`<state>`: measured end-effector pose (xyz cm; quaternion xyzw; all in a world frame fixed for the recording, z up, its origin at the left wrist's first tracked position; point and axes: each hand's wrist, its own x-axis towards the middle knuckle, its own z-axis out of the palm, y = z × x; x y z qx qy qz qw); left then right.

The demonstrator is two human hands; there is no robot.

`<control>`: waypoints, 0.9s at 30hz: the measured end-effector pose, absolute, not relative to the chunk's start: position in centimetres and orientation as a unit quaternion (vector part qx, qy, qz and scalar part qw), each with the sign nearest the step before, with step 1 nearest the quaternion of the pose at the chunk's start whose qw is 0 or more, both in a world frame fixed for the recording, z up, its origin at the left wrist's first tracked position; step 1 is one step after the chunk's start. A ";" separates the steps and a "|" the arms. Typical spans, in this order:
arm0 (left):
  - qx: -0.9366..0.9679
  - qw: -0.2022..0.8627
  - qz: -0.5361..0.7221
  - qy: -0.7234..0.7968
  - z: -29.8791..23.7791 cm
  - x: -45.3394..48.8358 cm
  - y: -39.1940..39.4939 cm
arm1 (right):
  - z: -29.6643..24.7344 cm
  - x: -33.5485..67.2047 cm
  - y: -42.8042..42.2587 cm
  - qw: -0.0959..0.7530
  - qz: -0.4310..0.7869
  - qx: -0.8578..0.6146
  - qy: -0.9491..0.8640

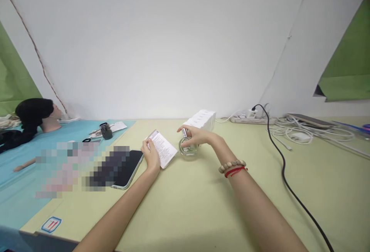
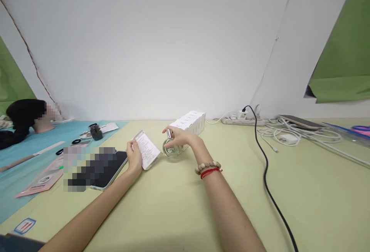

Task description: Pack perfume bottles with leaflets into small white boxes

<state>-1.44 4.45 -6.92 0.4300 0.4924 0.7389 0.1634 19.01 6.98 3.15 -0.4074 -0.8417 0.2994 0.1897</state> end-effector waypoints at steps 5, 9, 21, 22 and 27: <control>0.472 0.104 0.705 0.518 -4.9 -0.6 2.6 | 7.0 19.8 4.5 0.226 0.350 -0.343 -0.842; 0.603 0.062 0.650 0.459 -3.9 0.5 0.7 | 8.9 18.5 2.6 0.295 0.352 -0.276 -0.844; 0.698 0.078 0.590 0.399 -4.3 1.5 0.5 | 7.5 16.6 3.6 0.436 0.266 -0.247 -0.824; 0.700 0.079 0.587 0.399 -4.2 1.4 0.5 | 7.4 16.5 3.7 0.442 0.255 -0.251 -0.823; 0.701 0.098 0.585 0.395 -3.9 0.9 0.6 | 8.2 16.3 3.0 0.481 0.249 -0.265 -0.798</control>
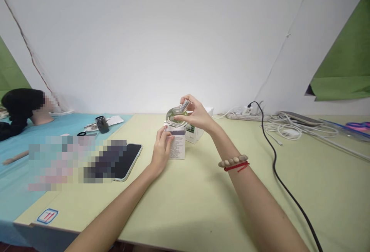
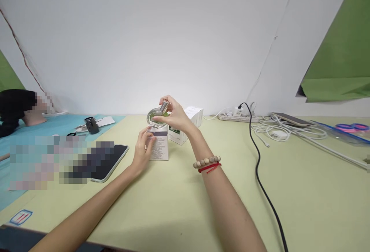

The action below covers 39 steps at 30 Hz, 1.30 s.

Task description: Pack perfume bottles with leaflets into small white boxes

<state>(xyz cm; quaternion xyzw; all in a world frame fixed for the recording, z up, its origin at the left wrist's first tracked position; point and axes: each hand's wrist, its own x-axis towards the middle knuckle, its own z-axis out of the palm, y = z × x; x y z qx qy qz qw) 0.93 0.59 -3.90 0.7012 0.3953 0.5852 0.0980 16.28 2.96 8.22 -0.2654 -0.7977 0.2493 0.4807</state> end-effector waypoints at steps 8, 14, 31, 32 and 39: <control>0.697 0.125 0.594 0.382 -4.0 0.4 1.2 | 8.9 16.5 1.8 0.309 0.327 -0.244 -0.859; 0.706 0.110 0.588 0.379 -4.2 0.0 2.2 | 7.6 16.1 3.2 0.381 0.258 -0.271 -0.845; 0.707 0.067 0.567 0.418 -5.1 0.2 1.5 | 7.3 16.3 3.6 0.379 0.164 -0.314 -0.855; 0.702 0.080 0.564 0.427 -5.1 0.2 1.4 | 7.2 16.3 3.6 0.372 0.159 -0.316 -0.858; 0.665 0.133 0.558 0.478 -4.9 0.1 1.1 | 7.1 15.5 3.6 0.359 0.144 -0.278 -0.879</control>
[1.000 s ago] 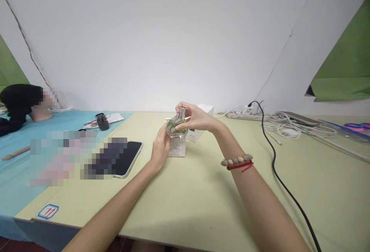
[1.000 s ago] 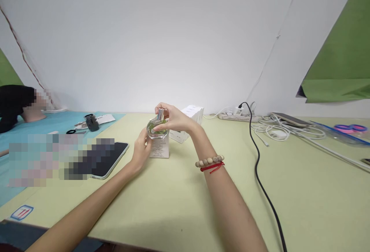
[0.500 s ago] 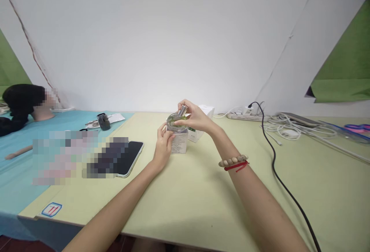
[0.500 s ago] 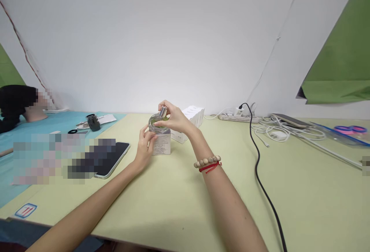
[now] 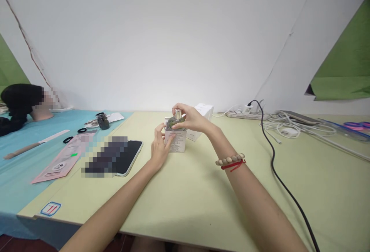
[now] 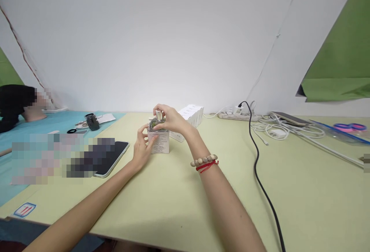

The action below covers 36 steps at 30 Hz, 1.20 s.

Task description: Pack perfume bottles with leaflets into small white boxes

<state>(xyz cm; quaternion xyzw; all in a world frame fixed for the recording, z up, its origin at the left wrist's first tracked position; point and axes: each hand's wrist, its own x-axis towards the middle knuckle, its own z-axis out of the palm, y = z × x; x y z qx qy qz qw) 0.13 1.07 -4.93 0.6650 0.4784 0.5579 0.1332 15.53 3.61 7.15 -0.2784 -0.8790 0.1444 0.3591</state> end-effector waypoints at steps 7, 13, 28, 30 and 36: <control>0.667 0.119 0.514 0.526 -4.5 0.6 0.7 | 6.6 15.2 3.9 0.365 0.167 -0.263 -0.877; 0.680 0.092 0.506 0.523 -4.6 0.8 0.8 | 6.5 15.5 4.0 0.333 0.165 -0.310 -0.875; 0.691 0.101 0.511 0.502 -4.6 0.8 1.2 | 6.6 15.4 3.7 0.300 0.129 -0.383 -0.864; 0.697 0.102 0.510 0.494 -4.6 0.7 1.2 | 6.8 15.2 3.4 0.272 0.107 -0.413 -0.862; 0.709 0.094 0.504 0.484 -4.5 0.7 1.1 | 7.7 14.8 2.1 0.166 0.039 -0.472 -0.865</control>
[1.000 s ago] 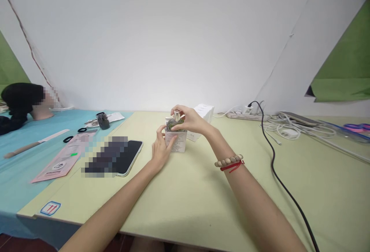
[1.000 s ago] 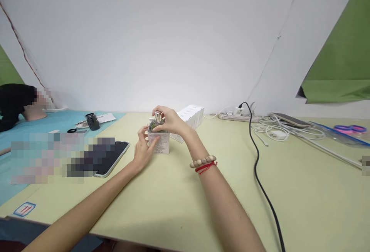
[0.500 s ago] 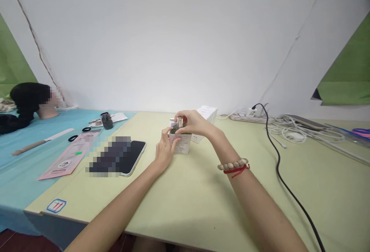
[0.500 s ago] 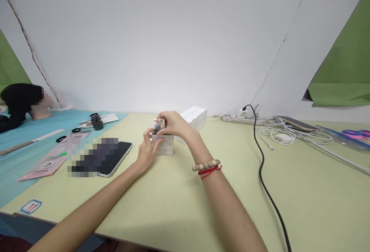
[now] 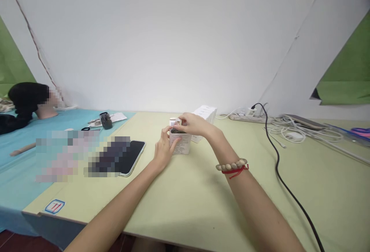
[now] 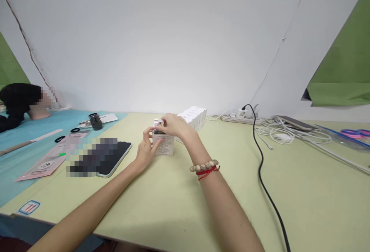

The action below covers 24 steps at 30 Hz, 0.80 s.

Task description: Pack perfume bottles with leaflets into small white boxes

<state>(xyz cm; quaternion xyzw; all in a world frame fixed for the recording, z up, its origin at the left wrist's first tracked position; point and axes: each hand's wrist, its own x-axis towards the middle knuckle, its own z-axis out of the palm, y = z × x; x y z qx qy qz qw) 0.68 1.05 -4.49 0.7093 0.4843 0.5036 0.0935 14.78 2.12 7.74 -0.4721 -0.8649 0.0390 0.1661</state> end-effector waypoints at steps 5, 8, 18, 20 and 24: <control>0.707 0.076 0.507 0.488 -4.8 0.8 0.9 | 9.0 14.6 0.6 0.177 -0.014 -0.495 -0.850; 0.694 0.048 0.526 0.490 -5.0 1.0 0.8 | 10.1 14.3 -0.8 0.193 -0.081 -0.533 -0.819; 0.696 0.029 0.528 0.487 -4.9 1.0 0.6 | 10.1 14.1 -1.6 0.047 0.148 -0.594 -0.789; 0.698 0.023 0.535 0.475 -5.0 1.1 0.6 | 9.6 14.4 -1.0 0.057 0.160 -0.591 -0.788; 0.710 -0.005 0.543 0.448 -5.3 1.2 0.6 | 9.0 14.5 -0.4 0.052 0.169 -0.591 -0.787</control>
